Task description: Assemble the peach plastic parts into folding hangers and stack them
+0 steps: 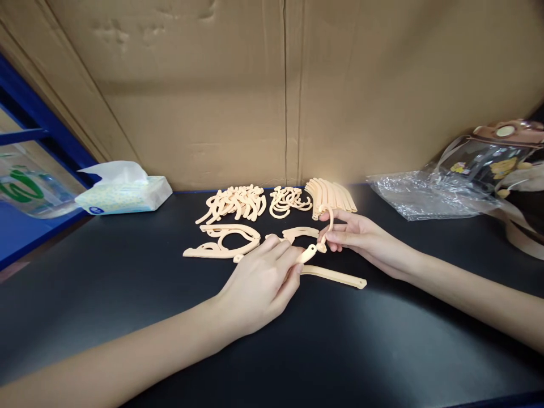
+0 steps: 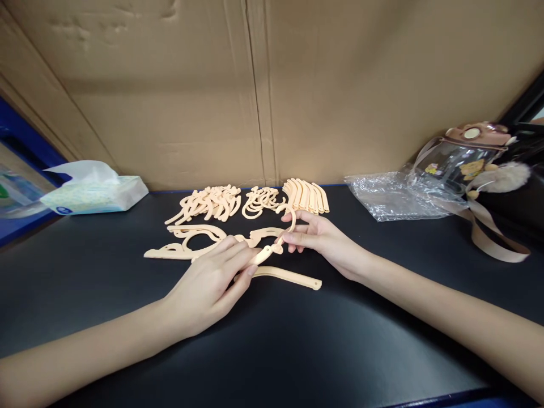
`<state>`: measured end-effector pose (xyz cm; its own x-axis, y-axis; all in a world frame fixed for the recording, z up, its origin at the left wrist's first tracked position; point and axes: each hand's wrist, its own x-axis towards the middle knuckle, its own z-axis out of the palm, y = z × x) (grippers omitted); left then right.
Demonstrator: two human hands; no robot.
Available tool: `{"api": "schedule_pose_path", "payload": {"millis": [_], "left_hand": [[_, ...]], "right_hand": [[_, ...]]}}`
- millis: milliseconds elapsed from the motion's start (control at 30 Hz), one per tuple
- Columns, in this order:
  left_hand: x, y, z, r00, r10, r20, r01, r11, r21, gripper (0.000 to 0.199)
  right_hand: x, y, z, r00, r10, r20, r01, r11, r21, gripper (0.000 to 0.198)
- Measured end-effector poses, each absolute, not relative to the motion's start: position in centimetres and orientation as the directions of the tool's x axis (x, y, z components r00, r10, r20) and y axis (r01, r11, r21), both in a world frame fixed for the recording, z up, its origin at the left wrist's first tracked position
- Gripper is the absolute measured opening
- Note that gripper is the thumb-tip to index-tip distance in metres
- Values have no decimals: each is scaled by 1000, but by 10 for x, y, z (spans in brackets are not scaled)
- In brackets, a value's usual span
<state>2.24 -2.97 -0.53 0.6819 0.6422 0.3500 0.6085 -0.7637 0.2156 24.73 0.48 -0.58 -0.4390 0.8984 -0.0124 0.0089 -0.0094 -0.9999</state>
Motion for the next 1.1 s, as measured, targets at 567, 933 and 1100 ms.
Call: {"api": "schedule_pose_path", "payload": {"millis": [567,933,1100], "left_hand": [[21,-25,-15,726,563,394,604,-796,24,27],[19,-25,-17,724,578,377,630,-777,-19,24],[20,-25,-17,726,573,381,621,-783,-6,25]], "right_hand": [[246,5,-6,-419,907,-37,13,-34,-999,35],[245,4,-11,-380,925,-1,21,8,-1000,32],[248,4,-11,-397,917,-24,48,-6,-999,34]]}}
